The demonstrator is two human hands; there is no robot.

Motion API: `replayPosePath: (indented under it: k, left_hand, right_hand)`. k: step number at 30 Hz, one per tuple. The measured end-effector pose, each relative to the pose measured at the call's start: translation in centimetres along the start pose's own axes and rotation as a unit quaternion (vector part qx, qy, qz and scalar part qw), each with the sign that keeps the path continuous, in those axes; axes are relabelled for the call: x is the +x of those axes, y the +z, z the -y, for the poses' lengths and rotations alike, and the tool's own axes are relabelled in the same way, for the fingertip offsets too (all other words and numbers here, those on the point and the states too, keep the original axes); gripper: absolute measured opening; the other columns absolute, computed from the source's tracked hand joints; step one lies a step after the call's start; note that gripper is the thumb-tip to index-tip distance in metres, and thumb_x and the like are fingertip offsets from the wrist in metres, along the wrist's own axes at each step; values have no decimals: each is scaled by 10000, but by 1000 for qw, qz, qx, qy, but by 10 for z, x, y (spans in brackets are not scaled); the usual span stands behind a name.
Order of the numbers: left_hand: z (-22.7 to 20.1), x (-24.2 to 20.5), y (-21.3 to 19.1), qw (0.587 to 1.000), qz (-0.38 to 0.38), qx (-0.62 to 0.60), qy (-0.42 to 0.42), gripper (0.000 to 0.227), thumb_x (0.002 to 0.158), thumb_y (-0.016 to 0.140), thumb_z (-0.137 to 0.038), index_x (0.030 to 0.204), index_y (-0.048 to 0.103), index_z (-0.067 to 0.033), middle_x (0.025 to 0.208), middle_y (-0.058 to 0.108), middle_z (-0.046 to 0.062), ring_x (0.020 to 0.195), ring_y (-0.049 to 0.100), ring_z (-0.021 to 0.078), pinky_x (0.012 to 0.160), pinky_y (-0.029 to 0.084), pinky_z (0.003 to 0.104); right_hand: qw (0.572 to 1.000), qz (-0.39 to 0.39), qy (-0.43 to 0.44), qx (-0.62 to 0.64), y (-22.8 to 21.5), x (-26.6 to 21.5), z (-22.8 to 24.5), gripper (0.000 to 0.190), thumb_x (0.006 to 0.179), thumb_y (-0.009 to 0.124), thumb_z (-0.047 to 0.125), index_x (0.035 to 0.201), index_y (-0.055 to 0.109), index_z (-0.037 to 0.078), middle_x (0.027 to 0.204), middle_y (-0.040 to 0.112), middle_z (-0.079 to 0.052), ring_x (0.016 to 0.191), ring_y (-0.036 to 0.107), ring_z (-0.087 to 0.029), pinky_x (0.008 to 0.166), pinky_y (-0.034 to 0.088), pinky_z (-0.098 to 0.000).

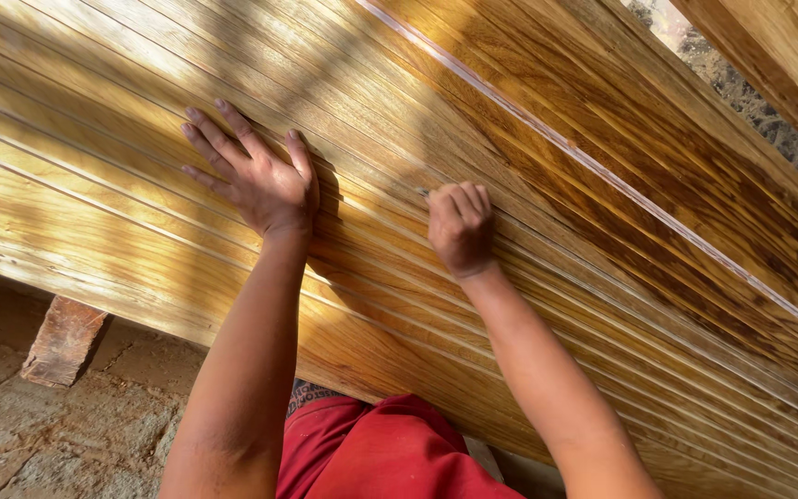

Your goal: The person scrapes a large wooden board with a small metal tool, moving back and forth along the grain to remove surface material. The hands remain in view throughout, and the board is supported on a workbench.

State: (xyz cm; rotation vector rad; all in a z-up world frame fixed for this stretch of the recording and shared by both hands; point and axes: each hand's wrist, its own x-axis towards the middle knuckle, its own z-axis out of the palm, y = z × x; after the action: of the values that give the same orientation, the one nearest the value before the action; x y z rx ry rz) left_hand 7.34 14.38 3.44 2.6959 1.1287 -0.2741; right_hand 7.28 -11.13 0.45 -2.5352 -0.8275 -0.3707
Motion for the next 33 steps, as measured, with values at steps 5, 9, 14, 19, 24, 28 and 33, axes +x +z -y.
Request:
replayPosePath:
  k: [5, 9, 14, 19, 24, 28, 33]
  left_hand:
    - [13, -7, 10, 998, -60, -17, 23, 865, 1024, 440, -611, 1668, 233, -70, 1723, 100, 223, 1604, 52, 378, 1252, -25, 641]
    - [9, -1, 18, 995, -88, -34, 36, 865, 999, 487, -600, 1642, 296, -53, 1709, 137, 238, 1590, 80, 392, 1233, -26, 645]
    - [11, 0, 24, 991, -124, -36, 41, 864, 993, 509, -593, 1634, 320, -44, 1703, 172, 242, 1590, 88, 386, 1239, -19, 637]
    - [11, -1, 26, 991, -116, -50, 39, 865, 969, 532, -568, 1625, 327, -42, 1702, 180, 244, 1589, 94, 392, 1235, -22, 638]
    - [15, 2, 22, 988, -128, -63, 56, 852, 978, 542, -558, 1618, 343, -32, 1701, 177, 256, 1590, 95, 399, 1238, -17, 649]
    - [21, -2, 20, 987, -118, -86, 71, 803, 991, 542, -520, 1597, 370, -23, 1700, 182, 276, 1597, 99, 406, 1241, -26, 663]
    - [45, 2, 10, 947, -66, -292, 116, 679, 1034, 486, -331, 1609, 347, 3, 1728, 192, 264, 1638, 110, 419, 1289, -15, 646]
  right_hand:
    - [1000, 22, -13, -7, 23, 24, 26, 187, 924, 669, 9, 784, 575, 89, 748, 622, -83, 725, 598, -243, 670, 450, -385]
    - [1000, 11, -6, -11, -39, -11, -3, 142, 945, 748, 31, 845, 652, 61, 824, 678, -84, 728, 606, -219, 662, 448, -367]
    - [1000, -4, -24, 19, 6, 27, 20, 111, 976, 725, 60, 905, 639, 64, 898, 683, -89, 825, 635, -231, 744, 484, -372]
    - [998, -23, -25, 44, 79, 103, 70, 91, 874, 705, 116, 887, 617, 102, 853, 639, -79, 831, 620, -272, 749, 473, -413]
    - [999, 42, 14, 3, 12, 69, 60, 121, 992, 706, 100, 881, 661, 86, 861, 680, -62, 757, 608, -213, 704, 445, -380]
    - [1000, 18, 21, 2, -8, 57, 60, 74, 918, 706, 22, 897, 640, 45, 900, 672, -98, 845, 628, -302, 781, 456, -419]
    - [996, -17, -22, 87, 112, 165, 114, 74, 889, 691, 19, 880, 625, 50, 905, 661, -116, 879, 617, -327, 813, 475, -438]
